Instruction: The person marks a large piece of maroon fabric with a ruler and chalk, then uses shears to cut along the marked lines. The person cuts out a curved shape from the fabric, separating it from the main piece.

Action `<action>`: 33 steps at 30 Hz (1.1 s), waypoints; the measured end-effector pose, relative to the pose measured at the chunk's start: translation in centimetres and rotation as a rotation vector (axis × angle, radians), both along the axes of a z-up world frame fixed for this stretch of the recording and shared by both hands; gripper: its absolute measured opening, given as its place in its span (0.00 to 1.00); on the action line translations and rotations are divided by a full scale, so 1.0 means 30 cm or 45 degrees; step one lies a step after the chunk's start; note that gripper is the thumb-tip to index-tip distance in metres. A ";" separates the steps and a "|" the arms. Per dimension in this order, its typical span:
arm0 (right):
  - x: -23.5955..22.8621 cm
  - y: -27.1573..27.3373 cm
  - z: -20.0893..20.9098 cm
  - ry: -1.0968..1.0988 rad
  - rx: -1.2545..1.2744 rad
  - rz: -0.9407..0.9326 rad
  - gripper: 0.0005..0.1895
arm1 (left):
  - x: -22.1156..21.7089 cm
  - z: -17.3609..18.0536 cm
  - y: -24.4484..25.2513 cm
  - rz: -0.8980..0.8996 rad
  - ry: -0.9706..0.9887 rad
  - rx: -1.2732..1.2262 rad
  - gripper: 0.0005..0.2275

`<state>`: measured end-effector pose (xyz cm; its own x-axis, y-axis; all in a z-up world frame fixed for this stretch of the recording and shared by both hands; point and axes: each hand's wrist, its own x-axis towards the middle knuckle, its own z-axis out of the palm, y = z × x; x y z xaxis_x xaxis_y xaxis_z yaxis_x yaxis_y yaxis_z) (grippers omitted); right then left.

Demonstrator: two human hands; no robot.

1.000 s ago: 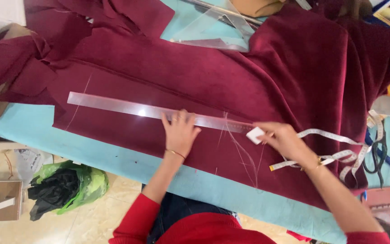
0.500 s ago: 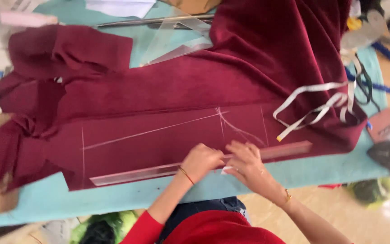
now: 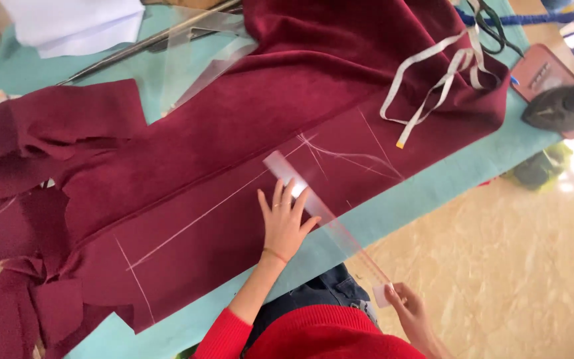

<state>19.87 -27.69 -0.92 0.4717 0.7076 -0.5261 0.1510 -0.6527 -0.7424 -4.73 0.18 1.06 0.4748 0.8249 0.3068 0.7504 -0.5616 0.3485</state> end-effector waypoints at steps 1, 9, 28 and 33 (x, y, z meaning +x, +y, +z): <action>-0.036 -0.011 0.032 -0.001 -0.001 -0.018 0.21 | 0.024 -0.011 0.015 -0.018 -0.001 -0.001 0.28; -0.131 -0.083 0.058 0.145 -0.118 -0.327 0.20 | 0.085 -0.072 0.110 -0.214 0.148 0.024 0.37; -0.159 0.137 0.132 0.120 -0.008 -0.236 0.18 | 0.069 -0.052 0.140 -0.244 0.186 -0.079 0.36; -0.140 0.148 0.135 0.062 0.028 -0.245 0.19 | 0.074 -0.059 0.146 -0.265 0.214 -0.089 0.35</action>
<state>15.68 -23.26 3.14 0.5735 0.6187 -0.5370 -0.0114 -0.6494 -0.7604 -2.51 4.55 -0.73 0.6760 0.7204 0.1555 0.6717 -0.6890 0.2723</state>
